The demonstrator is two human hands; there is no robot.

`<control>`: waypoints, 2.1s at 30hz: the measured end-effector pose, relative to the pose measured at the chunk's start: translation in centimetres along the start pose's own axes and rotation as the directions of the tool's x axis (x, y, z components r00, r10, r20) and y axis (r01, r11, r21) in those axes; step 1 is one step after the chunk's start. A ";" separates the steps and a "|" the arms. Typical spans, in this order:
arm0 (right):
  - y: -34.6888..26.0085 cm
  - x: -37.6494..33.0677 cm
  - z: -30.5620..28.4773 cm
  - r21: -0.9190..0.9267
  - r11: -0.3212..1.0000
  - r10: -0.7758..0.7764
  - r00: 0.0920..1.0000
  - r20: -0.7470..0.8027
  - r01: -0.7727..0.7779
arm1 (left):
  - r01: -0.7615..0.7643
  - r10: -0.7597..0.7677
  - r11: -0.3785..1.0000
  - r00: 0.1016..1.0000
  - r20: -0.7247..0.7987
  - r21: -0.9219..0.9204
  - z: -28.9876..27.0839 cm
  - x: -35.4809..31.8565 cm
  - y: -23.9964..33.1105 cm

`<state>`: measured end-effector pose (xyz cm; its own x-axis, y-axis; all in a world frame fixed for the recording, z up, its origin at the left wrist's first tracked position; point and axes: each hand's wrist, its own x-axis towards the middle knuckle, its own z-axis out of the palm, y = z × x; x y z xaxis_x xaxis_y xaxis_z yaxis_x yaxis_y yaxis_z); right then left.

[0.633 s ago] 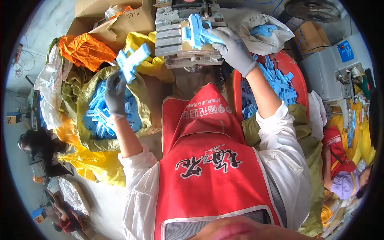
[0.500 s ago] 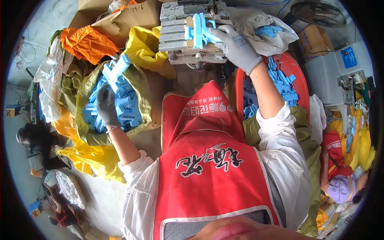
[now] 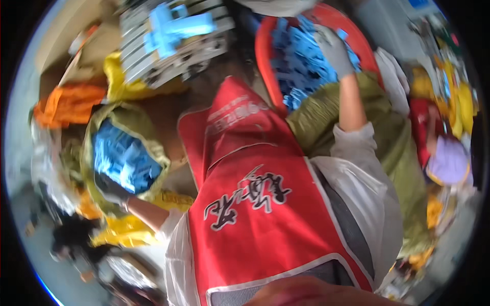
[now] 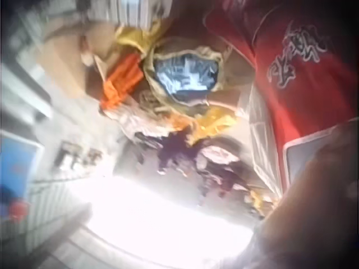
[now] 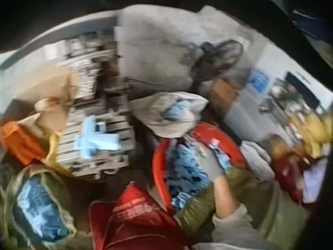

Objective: The person operates a printing machine by picking up toy guns from a tub, placing them onto the machine fixture to be stamped, and placing the printed toy guns into a sack.

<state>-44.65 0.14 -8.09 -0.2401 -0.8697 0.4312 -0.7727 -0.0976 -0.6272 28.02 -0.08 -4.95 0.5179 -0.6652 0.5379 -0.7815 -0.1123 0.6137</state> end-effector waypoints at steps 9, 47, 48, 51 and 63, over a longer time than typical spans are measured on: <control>11.8 -5.7 6.0 -0.388 0.833 0.494 0.845 0.202 -0.394 | -0.002 0.076 0.971 0.951 0.301 -0.238 7.8 -1.6 9.3; -2.6 -5.7 3.2 0.969 -0.175 0.484 0.842 0.239 -0.175 | -0.409 0.649 0.741 0.642 0.409 -0.533 12.9 0.3 26.8; -4.0 -5.3 3.1 0.971 -0.167 0.486 0.843 0.231 -0.170 | -0.370 0.669 0.720 0.596 0.444 -0.587 13.4 0.5 27.1; -7.7 -4.2 3.0 0.970 0.063 0.446 0.876 0.184 -0.236 | -0.362 0.680 0.728 0.495 0.541 -0.582 14.0 1.4 28.7; -19.4 3.7 7.7 0.536 0.844 -0.017 1.000 0.014 0.007 | -0.276 0.589 0.705 0.740 0.324 -0.653 12.4 2.8 23.8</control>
<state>-26.05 -4.88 0.68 -0.2188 -0.8744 0.4330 -0.3390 -0.3480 -0.8740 6.57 -13.76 3.93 -0.1899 -0.7976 0.5726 -0.4669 0.5864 0.6620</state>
